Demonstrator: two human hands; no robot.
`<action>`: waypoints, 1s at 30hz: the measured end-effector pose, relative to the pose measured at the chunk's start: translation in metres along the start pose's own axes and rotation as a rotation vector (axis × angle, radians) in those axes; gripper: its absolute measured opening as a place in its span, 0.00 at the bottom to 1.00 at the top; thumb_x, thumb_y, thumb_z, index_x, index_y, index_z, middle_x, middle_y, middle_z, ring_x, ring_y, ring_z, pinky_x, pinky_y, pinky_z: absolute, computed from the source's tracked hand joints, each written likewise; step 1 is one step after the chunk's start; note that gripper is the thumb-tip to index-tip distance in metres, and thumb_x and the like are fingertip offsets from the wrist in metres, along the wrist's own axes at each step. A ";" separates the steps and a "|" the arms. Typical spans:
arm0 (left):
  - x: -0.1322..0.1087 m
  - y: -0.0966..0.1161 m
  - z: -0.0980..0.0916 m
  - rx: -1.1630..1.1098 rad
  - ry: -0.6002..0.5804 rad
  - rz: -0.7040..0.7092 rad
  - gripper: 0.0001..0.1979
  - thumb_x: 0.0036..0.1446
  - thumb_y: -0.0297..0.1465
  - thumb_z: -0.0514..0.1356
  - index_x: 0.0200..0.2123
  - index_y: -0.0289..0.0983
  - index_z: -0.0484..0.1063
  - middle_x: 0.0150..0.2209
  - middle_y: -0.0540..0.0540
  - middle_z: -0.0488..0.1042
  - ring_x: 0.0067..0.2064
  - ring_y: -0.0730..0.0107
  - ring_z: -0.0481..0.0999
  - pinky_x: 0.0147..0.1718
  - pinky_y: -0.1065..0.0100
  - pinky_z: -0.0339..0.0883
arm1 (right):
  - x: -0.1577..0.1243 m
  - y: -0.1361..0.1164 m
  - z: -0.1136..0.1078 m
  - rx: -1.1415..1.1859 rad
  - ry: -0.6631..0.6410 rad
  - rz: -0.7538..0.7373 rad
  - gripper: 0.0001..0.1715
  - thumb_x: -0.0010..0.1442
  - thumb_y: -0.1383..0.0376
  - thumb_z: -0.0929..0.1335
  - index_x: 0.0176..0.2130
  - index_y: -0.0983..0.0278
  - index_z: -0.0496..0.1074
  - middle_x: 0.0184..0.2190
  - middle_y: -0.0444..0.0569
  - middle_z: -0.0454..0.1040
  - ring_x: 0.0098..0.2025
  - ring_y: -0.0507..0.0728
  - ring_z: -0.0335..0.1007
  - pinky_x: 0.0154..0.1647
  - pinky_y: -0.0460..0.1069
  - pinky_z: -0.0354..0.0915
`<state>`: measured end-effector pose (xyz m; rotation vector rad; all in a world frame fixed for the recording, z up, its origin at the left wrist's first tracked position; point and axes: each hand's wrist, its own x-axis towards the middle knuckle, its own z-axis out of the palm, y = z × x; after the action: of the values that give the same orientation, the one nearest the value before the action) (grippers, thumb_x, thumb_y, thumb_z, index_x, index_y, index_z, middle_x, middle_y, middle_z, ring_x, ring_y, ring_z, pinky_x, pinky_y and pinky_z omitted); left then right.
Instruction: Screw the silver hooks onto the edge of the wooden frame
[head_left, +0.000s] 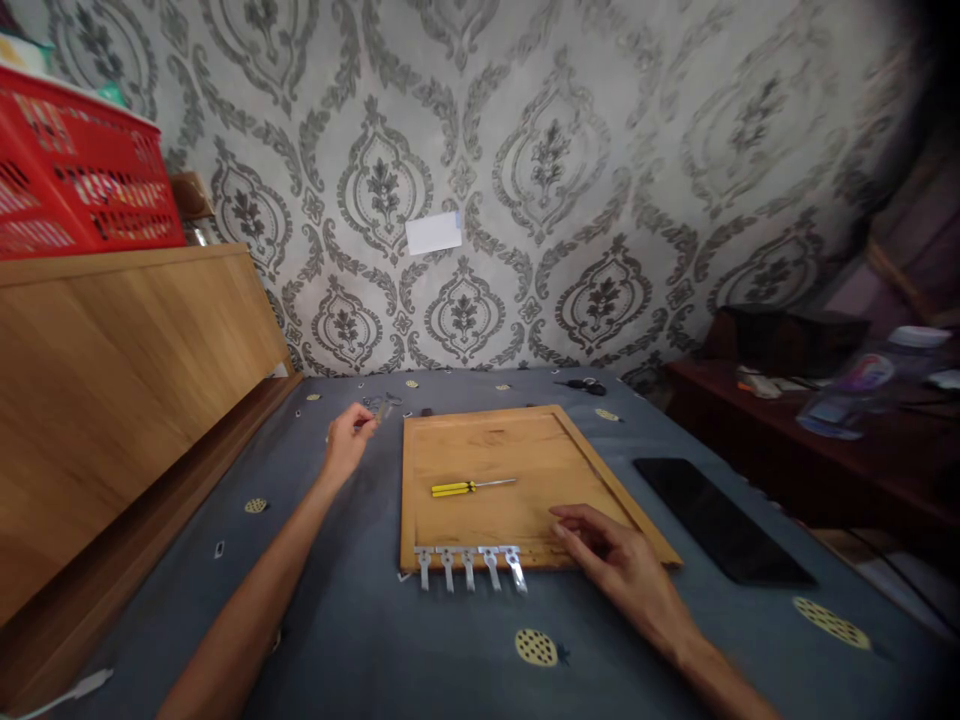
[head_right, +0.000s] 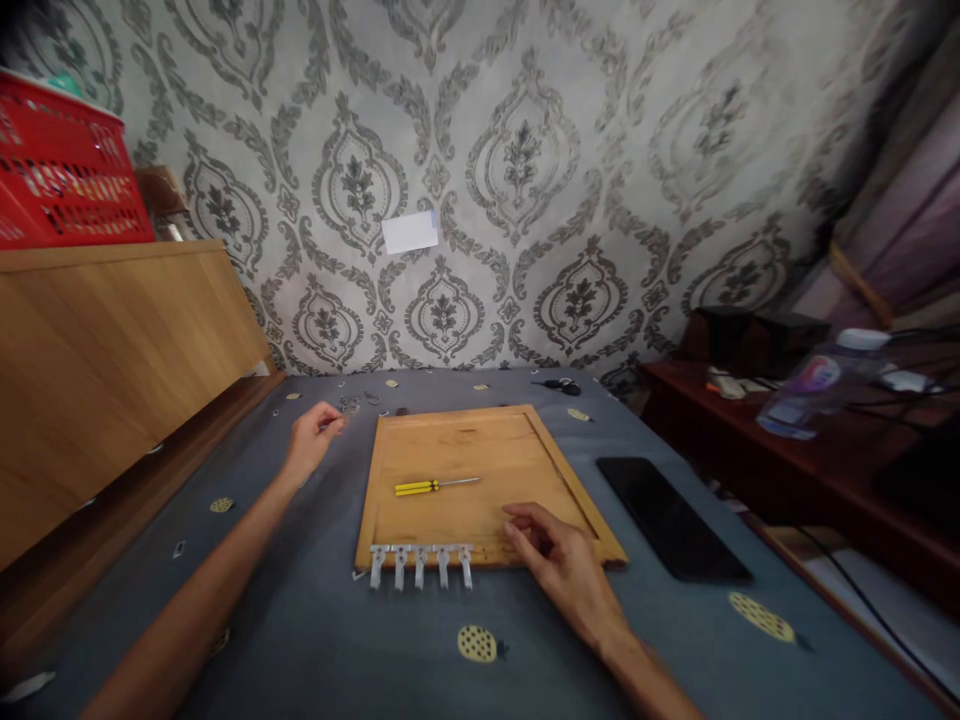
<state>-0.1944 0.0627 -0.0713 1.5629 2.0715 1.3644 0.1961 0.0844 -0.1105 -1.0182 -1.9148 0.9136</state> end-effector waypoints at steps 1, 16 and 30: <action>-0.009 0.010 0.004 -0.062 -0.037 0.014 0.17 0.65 0.38 0.60 0.52 0.34 0.70 0.49 0.42 0.73 0.46 0.64 0.76 0.44 0.57 0.75 | -0.001 0.000 0.001 -0.018 0.005 -0.026 0.21 0.58 0.50 0.68 0.39 0.64 0.78 0.23 0.48 0.75 0.24 0.56 0.69 0.25 0.51 0.66; -0.138 0.148 0.023 -0.457 -0.680 -0.021 0.07 0.57 0.33 0.61 0.38 0.37 0.74 0.33 0.49 0.75 0.34 0.74 0.72 0.34 0.71 0.65 | -0.062 -0.070 0.003 0.044 -0.029 -0.389 0.11 0.65 0.64 0.68 0.48 0.61 0.76 0.30 0.45 0.75 0.30 0.52 0.71 0.31 0.47 0.69; -0.176 0.155 0.036 -0.379 -0.924 -0.098 0.07 0.58 0.34 0.60 0.37 0.40 0.76 0.34 0.49 0.76 0.35 0.70 0.73 0.36 0.68 0.66 | -0.118 -0.082 -0.011 0.149 -0.255 -0.212 0.10 0.67 0.61 0.67 0.37 0.62 0.76 0.28 0.45 0.75 0.28 0.51 0.70 0.30 0.47 0.67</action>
<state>0.0020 -0.0645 -0.0339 1.4808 1.2229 0.7042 0.2246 -0.0508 -0.0708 -0.6212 -2.0804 1.0834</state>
